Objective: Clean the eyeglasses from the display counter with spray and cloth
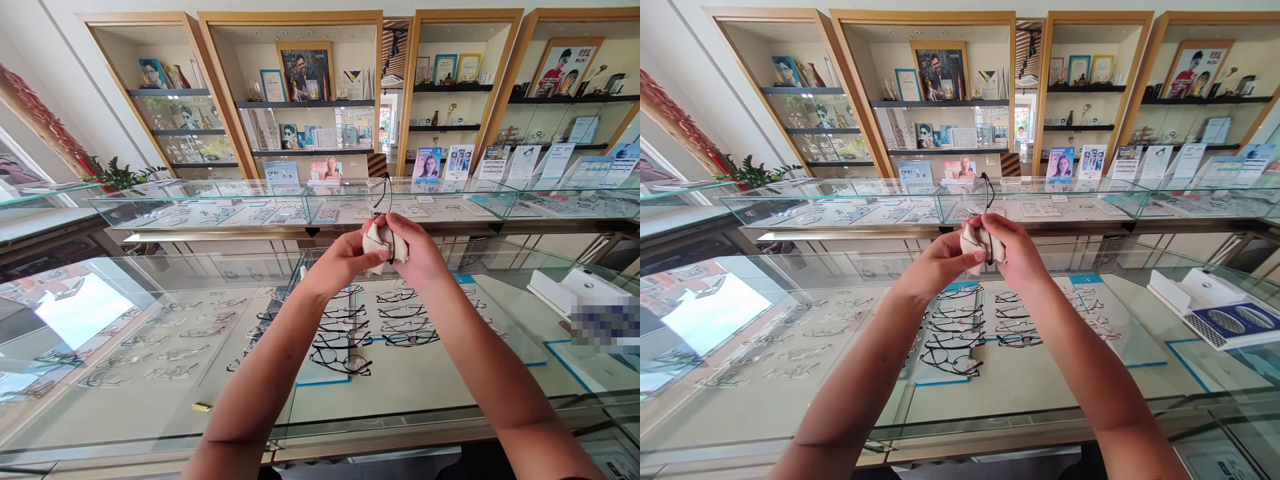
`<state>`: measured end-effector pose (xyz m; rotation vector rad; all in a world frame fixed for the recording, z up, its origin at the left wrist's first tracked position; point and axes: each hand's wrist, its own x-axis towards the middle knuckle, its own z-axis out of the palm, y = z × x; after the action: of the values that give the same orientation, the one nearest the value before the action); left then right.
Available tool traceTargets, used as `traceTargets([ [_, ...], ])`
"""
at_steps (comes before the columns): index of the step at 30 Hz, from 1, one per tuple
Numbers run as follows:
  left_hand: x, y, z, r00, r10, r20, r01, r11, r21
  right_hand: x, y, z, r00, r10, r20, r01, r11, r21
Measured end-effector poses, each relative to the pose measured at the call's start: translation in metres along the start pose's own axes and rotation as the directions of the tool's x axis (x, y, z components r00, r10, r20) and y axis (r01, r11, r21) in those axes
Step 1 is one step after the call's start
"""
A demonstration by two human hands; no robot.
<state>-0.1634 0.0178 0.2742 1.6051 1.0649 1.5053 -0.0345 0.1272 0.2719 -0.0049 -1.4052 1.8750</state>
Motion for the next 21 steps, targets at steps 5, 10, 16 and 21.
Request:
traceTargets([
  [5,0.000,0.003,0.007,0.999,0.050,0.000,-0.050,0.998,0.031,0.003,0.001,-0.003,0.999,-0.010,-0.033,0.010,1.000,-0.004],
  [10,0.003,0.001,0.012,0.994,0.105,-0.014,-0.105,0.994,0.037,0.003,0.003,-0.002,0.999,0.016,-0.029,-0.015,0.998,0.055],
  [16,0.005,-0.014,0.008,0.989,0.145,-0.003,-0.145,0.989,-0.021,0.002,0.004,-0.003,0.999,0.012,-0.031,-0.010,0.997,0.079],
  [21,0.004,-0.013,0.007,0.986,0.162,0.026,-0.163,0.987,0.017,0.002,0.003,-0.002,1.000,-0.012,-0.013,0.013,0.996,0.090],
])
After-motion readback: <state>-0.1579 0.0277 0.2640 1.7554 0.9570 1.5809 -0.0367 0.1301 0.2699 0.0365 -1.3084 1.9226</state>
